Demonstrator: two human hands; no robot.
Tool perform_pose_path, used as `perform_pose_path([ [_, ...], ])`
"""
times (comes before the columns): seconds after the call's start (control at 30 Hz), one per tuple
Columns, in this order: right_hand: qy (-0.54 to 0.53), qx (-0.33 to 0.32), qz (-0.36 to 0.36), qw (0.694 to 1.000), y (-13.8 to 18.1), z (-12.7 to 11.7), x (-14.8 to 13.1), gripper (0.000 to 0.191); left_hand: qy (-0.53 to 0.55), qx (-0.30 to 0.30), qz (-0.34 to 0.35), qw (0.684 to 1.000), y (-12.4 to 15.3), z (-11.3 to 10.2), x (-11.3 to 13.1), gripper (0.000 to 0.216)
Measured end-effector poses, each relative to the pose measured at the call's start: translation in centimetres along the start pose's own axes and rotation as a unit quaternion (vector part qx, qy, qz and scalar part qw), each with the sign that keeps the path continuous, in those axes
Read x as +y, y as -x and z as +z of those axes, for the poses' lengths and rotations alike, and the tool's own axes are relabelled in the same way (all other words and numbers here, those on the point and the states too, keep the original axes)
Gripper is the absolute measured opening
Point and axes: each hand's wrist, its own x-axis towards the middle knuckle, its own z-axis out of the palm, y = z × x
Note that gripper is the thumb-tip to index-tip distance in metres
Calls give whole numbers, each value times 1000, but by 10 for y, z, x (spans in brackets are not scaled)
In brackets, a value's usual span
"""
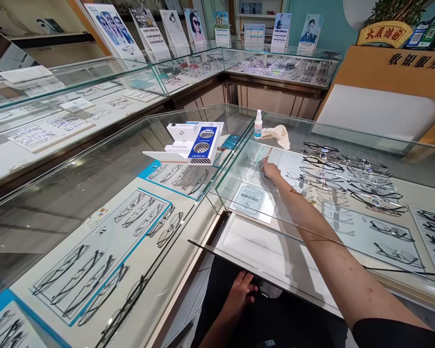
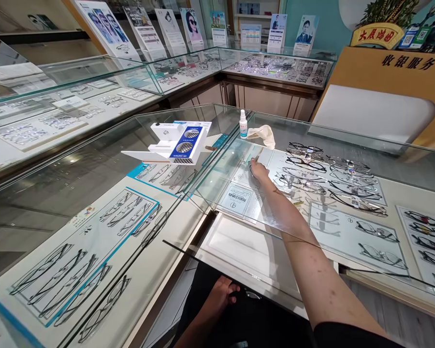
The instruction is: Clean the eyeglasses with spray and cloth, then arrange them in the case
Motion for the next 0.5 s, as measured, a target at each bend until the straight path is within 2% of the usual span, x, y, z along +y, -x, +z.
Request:
perform_pose_path([
  [0.17, 16, -1, -2, 1000, 3, -4, 4, 85, 19, -21, 6, 1000, -3, -1, -2, 50],
  [0.27, 32, 32, -35, 998, 17, -9, 4, 82, 30, 1, -12, 999, -3, 5, 2, 53],
  [0.4, 56, 73, -117, 989, 66, -5, -3, 61, 36, 19, -32, 999, 1, 13, 10, 60],
  [0.5, 66, 45, -186, 979, 124, 9, -2, 46, 23, 3, -5, 1000, 10, 20, 14, 61],
])
